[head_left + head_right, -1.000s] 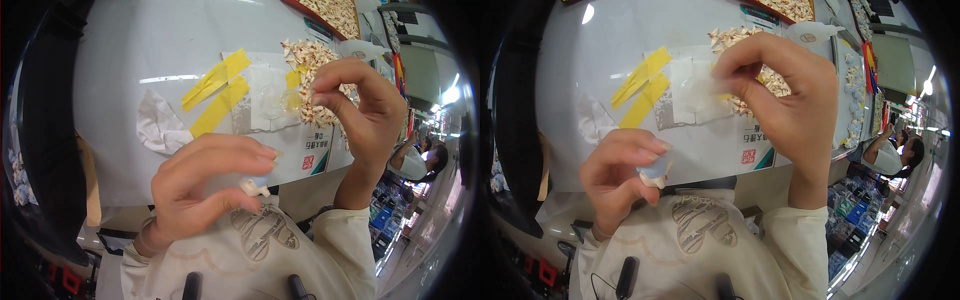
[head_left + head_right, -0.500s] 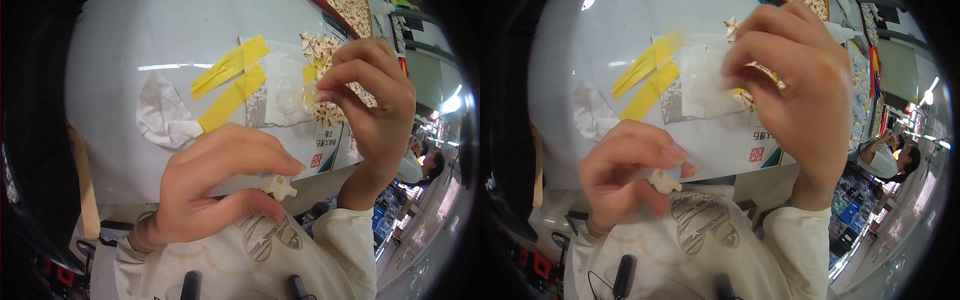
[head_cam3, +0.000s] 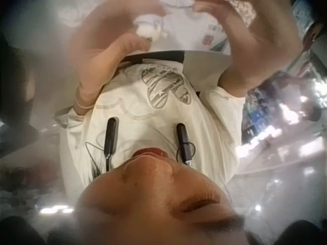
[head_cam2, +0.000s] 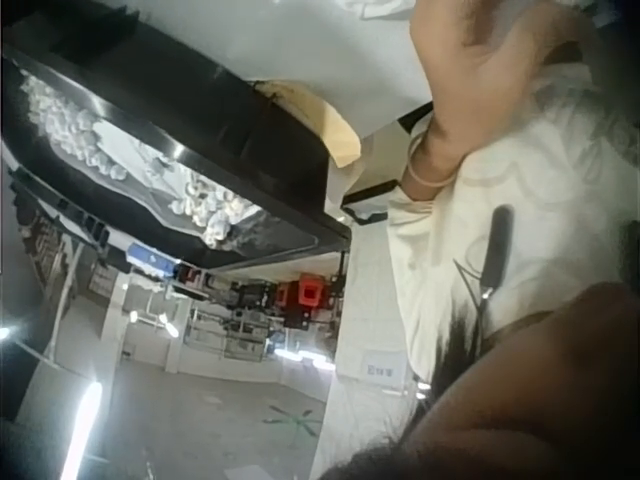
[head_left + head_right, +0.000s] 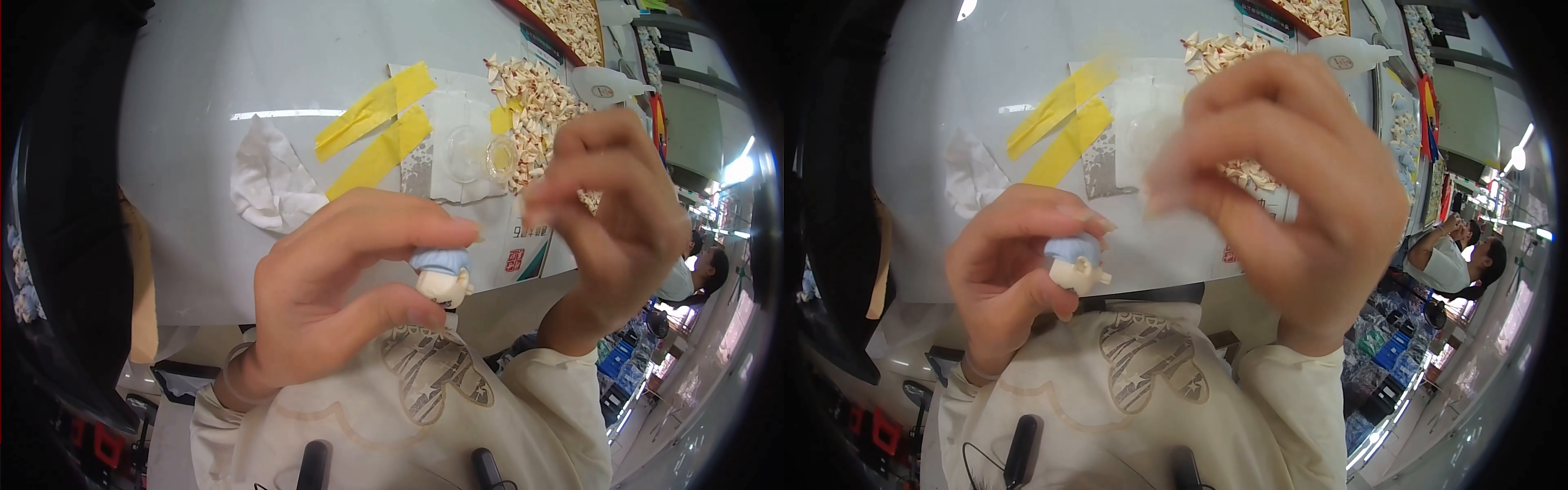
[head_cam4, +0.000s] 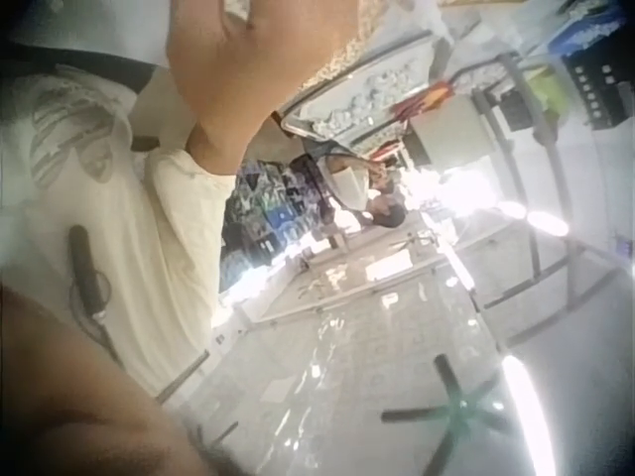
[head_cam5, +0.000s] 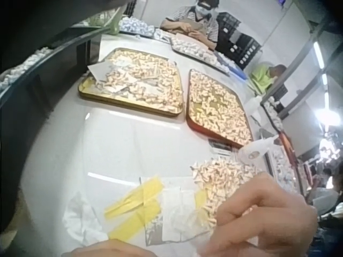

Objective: The person applies glue from a glue bottle to small plastic components and then assembles them by hand.

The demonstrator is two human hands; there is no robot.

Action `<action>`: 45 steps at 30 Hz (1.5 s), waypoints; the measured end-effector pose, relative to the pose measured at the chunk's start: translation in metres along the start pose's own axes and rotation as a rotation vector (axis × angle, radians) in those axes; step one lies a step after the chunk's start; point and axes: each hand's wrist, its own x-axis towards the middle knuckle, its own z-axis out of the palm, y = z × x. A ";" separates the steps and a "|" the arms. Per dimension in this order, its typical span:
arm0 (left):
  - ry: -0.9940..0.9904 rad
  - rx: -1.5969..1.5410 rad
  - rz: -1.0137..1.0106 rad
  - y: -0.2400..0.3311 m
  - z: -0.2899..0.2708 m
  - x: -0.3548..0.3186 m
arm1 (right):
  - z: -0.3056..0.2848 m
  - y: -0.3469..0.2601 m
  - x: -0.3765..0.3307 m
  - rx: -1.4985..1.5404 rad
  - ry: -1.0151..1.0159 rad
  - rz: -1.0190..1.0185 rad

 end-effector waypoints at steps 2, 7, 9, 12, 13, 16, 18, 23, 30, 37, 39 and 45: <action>0.058 -0.053 -0.002 -0.001 0.006 -0.003 | -0.001 -0.006 -0.008 0.281 -0.025 -0.052; 0.055 0.022 0.065 -0.007 -0.002 -0.004 | 0.018 -0.015 -0.017 0.449 0.004 0.021; -0.074 0.219 0.216 -0.009 -0.008 -0.001 | 0.018 -0.019 -0.019 0.456 -0.011 0.079; -0.013 0.337 0.201 0.000 0.000 -0.009 | 0.019 -0.021 -0.022 0.443 -0.037 0.145; -0.013 0.338 0.200 0.001 0.001 -0.009 | 0.019 -0.020 -0.021 0.451 -0.076 0.106; -0.032 0.516 0.309 0.003 0.003 -0.009 | 0.020 -0.019 -0.023 0.458 -0.120 0.070; 0.002 0.457 0.363 0.003 0.005 -0.009 | 0.022 -0.018 -0.025 0.456 -0.124 0.074; -0.040 0.436 0.391 -0.001 0.004 -0.010 | 0.026 -0.016 -0.033 0.644 -0.108 0.152; -0.063 0.355 0.358 0.000 0.004 -0.008 | 0.022 -0.008 -0.034 0.710 -0.154 0.179; -0.196 0.319 0.412 -0.009 -0.006 -0.005 | 0.034 -0.005 -0.050 0.644 0.053 0.046; -0.056 0.033 0.239 -0.010 0.002 -0.010 | 0.038 -0.007 -0.050 0.568 0.102 -0.050; 0.103 -0.218 -0.152 0.010 0.018 -0.007 | 0.042 -0.010 -0.049 0.213 0.099 -0.108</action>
